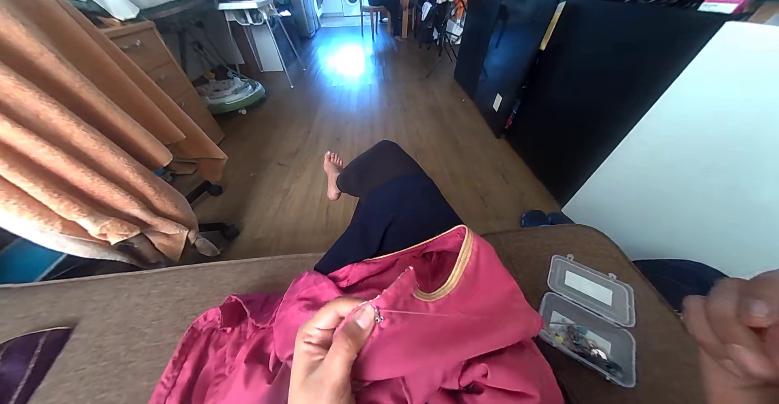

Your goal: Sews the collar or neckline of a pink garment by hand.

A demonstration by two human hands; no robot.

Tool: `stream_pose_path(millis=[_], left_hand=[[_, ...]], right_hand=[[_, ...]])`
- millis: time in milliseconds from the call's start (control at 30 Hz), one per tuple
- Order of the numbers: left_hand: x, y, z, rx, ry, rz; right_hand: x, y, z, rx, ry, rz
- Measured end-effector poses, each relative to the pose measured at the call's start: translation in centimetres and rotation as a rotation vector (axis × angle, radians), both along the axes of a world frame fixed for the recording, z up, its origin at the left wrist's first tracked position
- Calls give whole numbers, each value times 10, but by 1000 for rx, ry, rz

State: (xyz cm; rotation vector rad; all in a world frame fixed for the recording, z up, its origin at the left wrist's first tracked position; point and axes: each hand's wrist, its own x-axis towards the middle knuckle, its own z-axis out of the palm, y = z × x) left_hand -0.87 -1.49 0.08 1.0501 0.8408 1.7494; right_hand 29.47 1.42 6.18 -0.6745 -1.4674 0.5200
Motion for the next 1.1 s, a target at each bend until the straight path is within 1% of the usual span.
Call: stream_pose_path(millis=[67, 100, 167, 267, 367, 467, 800, 900, 1100], left_hand=[[2, 0, -1, 35, 102, -17], [2, -1, 0, 54, 159, -37], [3, -4, 3, 78, 233, -100], [6, -8, 5, 79, 255, -161], [6, -9, 4, 95, 270, -191], [5, -10, 4, 93, 265, -191], [4, -10, 4, 93, 268, -184], [5, -11, 5, 93, 279, -188], [7, -13, 9, 93, 317, -178]], right_hand=[[-15, -8, -4, 16, -221, -87], [-28, -13, -5, 23, -309, -82], [-60, -21, -13, 35, -393, -6], [-96, -24, -30, 97, -409, 75], [-108, -22, -39, 142, -447, 43], [-109, -21, -41, 132, -470, 11], [-105, -22, -39, 109, -498, 17], [-105, -20, -39, 96, -471, 39], [-103, -13, -38, -58, -336, 154]])
